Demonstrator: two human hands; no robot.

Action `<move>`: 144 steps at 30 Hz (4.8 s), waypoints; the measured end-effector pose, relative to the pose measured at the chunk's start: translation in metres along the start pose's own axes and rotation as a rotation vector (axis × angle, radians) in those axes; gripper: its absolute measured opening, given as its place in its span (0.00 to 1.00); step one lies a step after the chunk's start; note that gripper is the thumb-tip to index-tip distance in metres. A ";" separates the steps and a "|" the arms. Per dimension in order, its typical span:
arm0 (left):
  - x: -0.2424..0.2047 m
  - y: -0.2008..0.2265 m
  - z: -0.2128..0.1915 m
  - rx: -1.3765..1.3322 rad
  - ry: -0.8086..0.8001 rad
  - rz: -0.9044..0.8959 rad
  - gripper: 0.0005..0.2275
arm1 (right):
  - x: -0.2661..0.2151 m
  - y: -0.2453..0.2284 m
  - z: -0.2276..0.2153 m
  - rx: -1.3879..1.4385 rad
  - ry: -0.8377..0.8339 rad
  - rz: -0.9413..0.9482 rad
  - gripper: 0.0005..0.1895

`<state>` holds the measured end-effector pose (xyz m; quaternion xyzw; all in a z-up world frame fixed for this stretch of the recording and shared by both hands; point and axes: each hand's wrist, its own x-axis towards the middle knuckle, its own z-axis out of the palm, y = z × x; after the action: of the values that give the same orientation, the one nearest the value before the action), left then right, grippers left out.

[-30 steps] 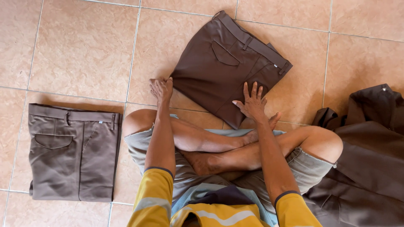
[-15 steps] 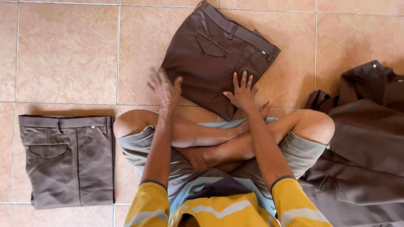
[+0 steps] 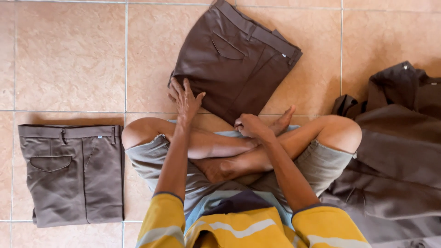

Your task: Folding brown trousers into neat stacks while sitting on the floor.

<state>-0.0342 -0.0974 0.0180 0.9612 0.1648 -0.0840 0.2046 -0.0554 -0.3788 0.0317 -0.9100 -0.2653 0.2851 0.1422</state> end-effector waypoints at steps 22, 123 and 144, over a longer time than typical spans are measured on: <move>0.048 -0.076 -0.002 -0.276 0.475 -0.268 0.35 | 0.000 -0.013 -0.044 0.529 0.801 0.275 0.09; 0.002 -0.012 -0.006 -0.045 0.097 -0.005 0.37 | 0.071 0.027 0.009 -0.296 0.882 0.506 0.33; 0.044 -0.047 0.013 -0.362 0.299 -0.336 0.42 | 0.056 0.048 -0.020 0.421 1.068 0.451 0.39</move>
<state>-0.0113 -0.0498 -0.0208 0.8698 0.3627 0.0568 0.3296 0.0147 -0.3889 0.0028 -0.9132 0.1035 -0.1409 0.3682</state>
